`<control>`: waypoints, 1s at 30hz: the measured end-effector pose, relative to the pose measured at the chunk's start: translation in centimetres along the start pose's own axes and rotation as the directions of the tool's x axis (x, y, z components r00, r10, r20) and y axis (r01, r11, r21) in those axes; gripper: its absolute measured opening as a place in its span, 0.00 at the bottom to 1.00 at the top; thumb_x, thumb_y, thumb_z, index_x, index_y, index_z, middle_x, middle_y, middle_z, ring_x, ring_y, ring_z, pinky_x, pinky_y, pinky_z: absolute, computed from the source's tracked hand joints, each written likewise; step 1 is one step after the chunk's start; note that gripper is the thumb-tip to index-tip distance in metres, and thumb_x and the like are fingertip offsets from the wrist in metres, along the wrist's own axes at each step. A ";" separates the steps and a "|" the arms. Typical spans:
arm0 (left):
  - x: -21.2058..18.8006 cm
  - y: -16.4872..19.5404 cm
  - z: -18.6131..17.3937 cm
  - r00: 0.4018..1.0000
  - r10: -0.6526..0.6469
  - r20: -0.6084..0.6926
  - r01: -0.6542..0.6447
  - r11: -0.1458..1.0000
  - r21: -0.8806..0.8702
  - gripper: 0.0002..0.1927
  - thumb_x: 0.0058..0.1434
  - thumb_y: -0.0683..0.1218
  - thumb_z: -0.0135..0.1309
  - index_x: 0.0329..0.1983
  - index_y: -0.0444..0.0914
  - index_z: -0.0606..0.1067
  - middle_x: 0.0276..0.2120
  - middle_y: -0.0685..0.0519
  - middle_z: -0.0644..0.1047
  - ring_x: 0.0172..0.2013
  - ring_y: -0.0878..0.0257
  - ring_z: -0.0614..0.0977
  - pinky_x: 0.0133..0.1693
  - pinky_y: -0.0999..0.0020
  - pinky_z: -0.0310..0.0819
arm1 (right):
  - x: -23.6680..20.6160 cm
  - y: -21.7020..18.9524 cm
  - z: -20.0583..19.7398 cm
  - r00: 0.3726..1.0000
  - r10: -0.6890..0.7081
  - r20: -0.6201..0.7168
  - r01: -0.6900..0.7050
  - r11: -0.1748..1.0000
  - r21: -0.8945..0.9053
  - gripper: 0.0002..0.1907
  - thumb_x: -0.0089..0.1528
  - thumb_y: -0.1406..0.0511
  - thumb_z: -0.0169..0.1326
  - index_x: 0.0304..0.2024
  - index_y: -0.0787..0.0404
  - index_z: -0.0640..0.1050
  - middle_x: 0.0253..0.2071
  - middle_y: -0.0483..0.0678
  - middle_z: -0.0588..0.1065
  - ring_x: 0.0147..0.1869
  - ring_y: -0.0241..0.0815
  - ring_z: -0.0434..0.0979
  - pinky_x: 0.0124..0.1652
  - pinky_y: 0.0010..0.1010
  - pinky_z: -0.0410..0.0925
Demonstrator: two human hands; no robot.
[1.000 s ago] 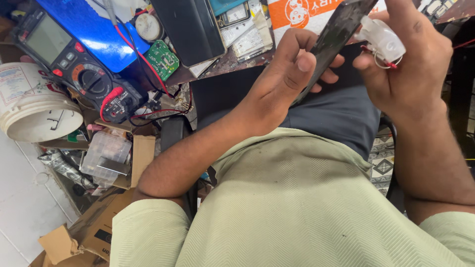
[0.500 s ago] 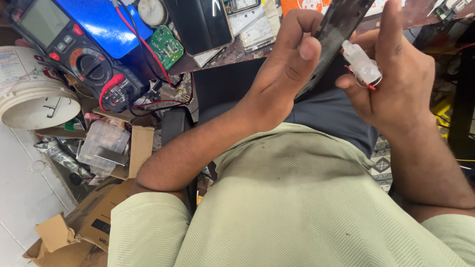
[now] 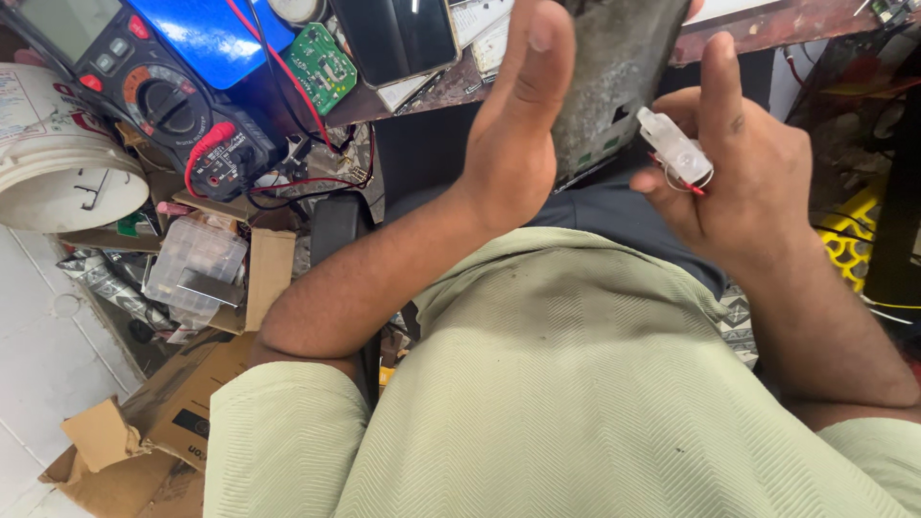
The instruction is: The person holds a disassembled phone midframe and scrapes residue from it with a small blade, then sprays liquid onto it and scrubs the surface with a toothbrush, turning the part over to clean different sides. At the end they handle the phone body and power on its screen.
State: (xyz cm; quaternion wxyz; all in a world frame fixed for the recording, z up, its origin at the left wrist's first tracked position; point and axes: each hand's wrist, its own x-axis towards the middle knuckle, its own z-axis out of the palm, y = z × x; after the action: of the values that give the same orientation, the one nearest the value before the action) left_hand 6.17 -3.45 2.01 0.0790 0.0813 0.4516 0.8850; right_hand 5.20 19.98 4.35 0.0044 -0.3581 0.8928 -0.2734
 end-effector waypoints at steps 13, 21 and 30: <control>1.0 1.9 0.3 0.968 -0.145 -0.204 -0.031 0.739 -0.672 0.36 0.84 0.66 0.30 0.63 0.29 0.68 0.56 0.41 0.77 0.56 0.51 0.80 0.59 0.55 0.72 | -1.9 1.6 2.2 0.914 0.296 -0.277 -0.027 0.726 0.688 0.36 0.75 0.54 0.50 0.79 0.51 0.50 0.55 0.61 0.77 0.39 0.44 0.78 0.40 0.29 0.72; 2.0 3.0 0.6 0.987 -0.135 -0.085 0.049 0.764 -0.643 0.42 0.80 0.70 0.27 0.68 0.28 0.66 0.58 0.37 0.76 0.54 0.49 0.81 0.57 0.51 0.78 | 0.3 12.0 1.0 0.448 0.630 -0.634 0.051 0.690 0.722 0.39 0.75 0.58 0.53 0.78 0.57 0.46 0.55 0.56 0.68 0.45 0.40 0.66 0.45 0.28 0.64; 2.4 3.1 0.5 0.971 -0.224 -0.083 0.132 0.793 -0.594 0.45 0.74 0.72 0.30 0.68 0.28 0.65 0.56 0.34 0.76 0.52 0.45 0.81 0.54 0.46 0.79 | 2.0 13.3 0.5 0.662 0.320 -0.678 -0.138 0.941 0.309 0.45 0.79 0.66 0.63 0.78 0.52 0.41 0.70 0.50 0.54 0.68 0.42 0.60 0.65 0.33 0.57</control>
State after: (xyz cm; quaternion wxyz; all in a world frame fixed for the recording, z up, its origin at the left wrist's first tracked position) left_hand 3.76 -4.31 5.00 0.1494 -0.0560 0.1678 0.9728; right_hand -4.66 26.33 -2.18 -0.2688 -0.1033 0.8225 -0.4904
